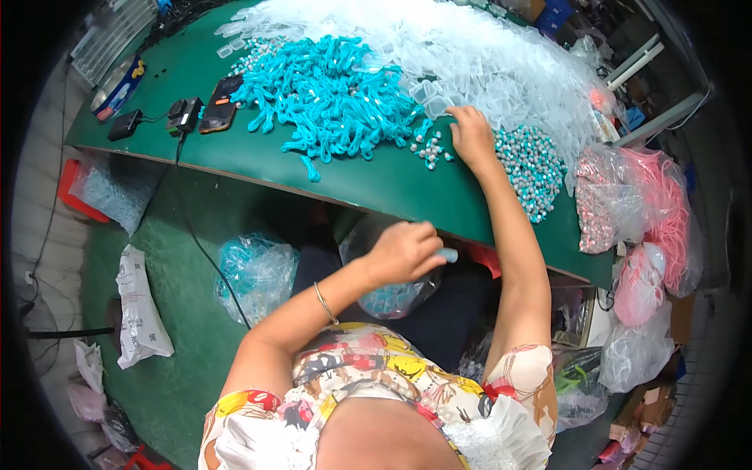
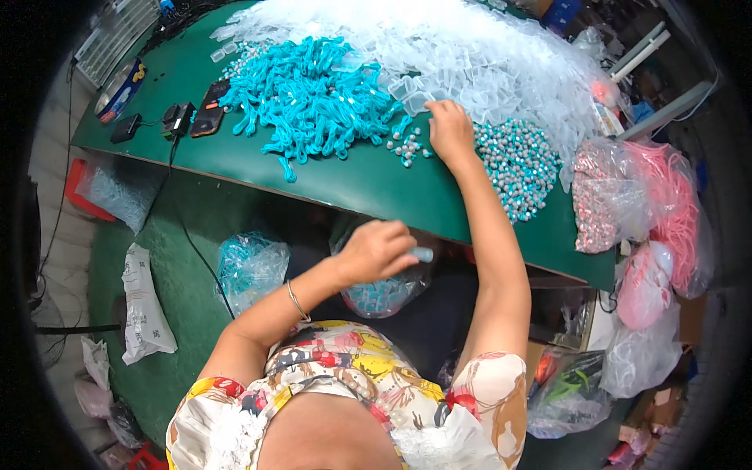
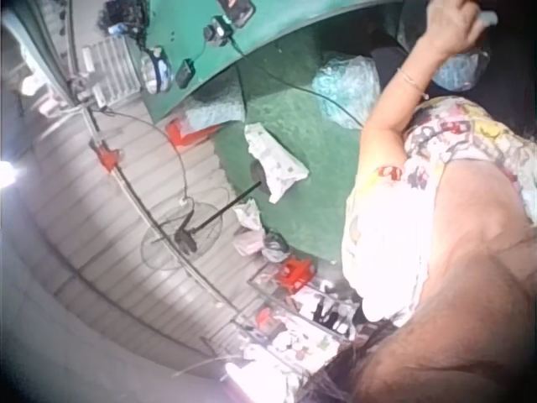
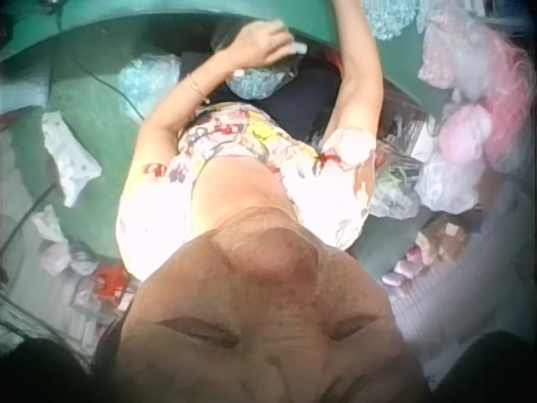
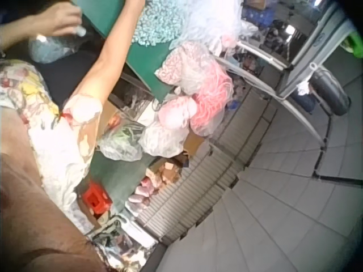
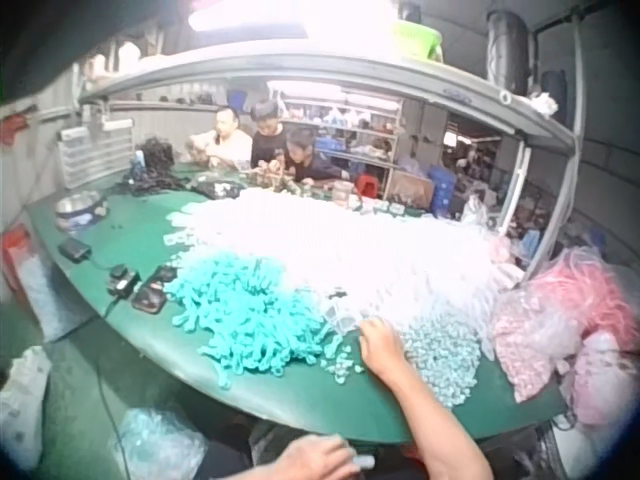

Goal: The person assembles small craft kits by placing turquoise plastic ties and small round beads into clear plastic containers. They repeatedly pick up a container, add the items, close the lid, and place the filled container into a large plastic bag on the floor.

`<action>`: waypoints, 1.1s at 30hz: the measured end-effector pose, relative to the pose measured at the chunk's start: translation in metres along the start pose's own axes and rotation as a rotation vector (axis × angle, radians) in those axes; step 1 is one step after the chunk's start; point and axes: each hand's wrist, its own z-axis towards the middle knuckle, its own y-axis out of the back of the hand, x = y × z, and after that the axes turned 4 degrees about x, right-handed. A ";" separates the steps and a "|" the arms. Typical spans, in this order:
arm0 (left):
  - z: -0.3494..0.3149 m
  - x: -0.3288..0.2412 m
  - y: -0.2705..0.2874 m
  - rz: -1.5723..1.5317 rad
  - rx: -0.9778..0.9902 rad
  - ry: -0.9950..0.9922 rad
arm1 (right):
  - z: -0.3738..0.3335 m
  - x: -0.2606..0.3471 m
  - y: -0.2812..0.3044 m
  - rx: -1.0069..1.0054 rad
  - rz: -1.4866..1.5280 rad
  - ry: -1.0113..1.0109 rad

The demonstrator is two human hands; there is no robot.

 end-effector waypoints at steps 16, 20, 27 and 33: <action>0.037 0.046 0.032 0.153 -0.186 0.252 | 0.057 0.003 -0.022 0.164 -0.268 0.242; 0.050 0.062 0.027 0.171 -0.230 0.355 | 0.044 0.003 -0.016 0.062 -0.196 0.250; 0.069 0.064 0.015 0.157 -0.242 0.419 | -0.002 0.018 0.051 0.029 0.449 -0.167; 0.077 0.070 0.003 0.260 -0.230 0.372 | -0.053 0.023 0.079 0.541 0.777 -0.309</action>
